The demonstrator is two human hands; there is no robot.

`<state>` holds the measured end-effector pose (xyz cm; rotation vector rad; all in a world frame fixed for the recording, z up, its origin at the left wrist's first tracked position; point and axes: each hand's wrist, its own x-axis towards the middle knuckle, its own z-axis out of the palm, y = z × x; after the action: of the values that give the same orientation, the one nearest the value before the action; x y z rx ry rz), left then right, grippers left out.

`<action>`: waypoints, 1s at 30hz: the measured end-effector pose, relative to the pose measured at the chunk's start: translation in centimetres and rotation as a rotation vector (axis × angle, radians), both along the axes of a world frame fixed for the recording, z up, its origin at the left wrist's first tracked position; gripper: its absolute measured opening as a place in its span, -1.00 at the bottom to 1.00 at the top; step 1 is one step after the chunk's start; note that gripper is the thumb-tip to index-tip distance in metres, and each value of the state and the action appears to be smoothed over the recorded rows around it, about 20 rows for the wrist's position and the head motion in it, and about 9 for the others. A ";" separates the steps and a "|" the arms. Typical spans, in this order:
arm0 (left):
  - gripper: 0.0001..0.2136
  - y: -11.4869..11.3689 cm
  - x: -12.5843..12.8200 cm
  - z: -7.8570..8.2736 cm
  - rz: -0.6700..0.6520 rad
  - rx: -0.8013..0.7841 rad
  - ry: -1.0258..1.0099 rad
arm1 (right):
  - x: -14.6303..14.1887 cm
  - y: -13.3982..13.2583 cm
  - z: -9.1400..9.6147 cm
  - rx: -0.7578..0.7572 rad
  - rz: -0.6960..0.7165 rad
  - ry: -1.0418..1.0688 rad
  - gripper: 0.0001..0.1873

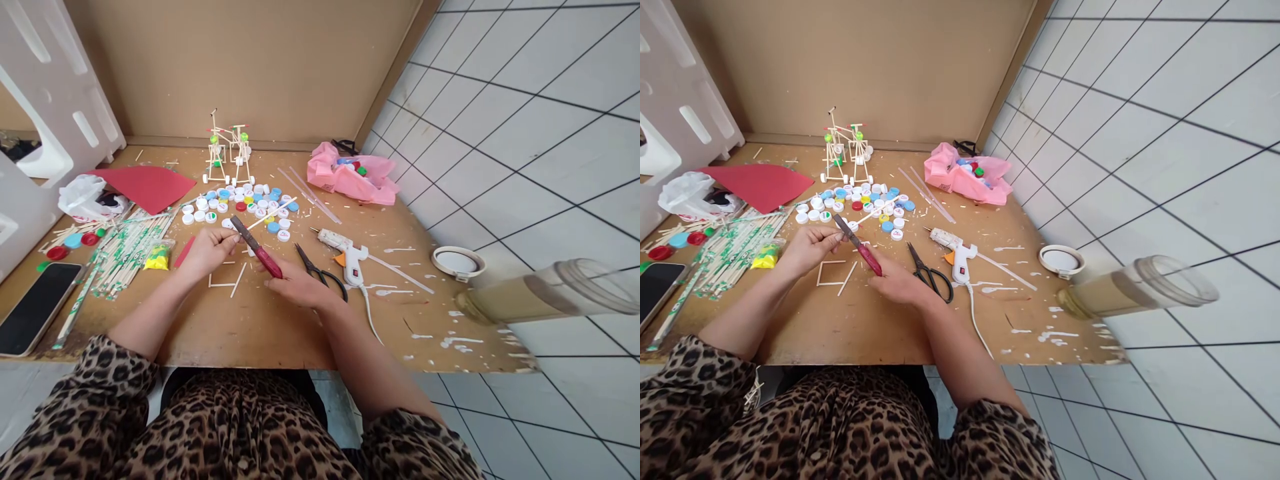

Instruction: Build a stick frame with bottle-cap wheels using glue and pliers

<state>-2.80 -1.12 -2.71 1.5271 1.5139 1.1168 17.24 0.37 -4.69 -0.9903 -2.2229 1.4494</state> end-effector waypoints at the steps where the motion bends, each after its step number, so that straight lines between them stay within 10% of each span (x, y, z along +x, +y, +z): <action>1: -0.78 -0.1 0.1 0.1 0.010 -0.007 0.008 | -0.1 -0.1 0.1 -0.005 0.000 -0.002 -0.18; 22: -0.77 0.3 -0.5 -0.1 -0.100 -0.227 -0.343 | -0.7 -0.3 -0.4 0.020 -0.070 0.021 -0.24; 30: -0.76 0.1 -0.1 -0.1 -0.027 -0.084 -0.193 | -0.2 -0.1 0.7 0.190 -0.018 -0.091 -0.22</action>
<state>-2.87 -1.00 -2.84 1.3394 1.3882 1.1356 17.03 0.23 -3.95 -1.0284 -2.3577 1.1813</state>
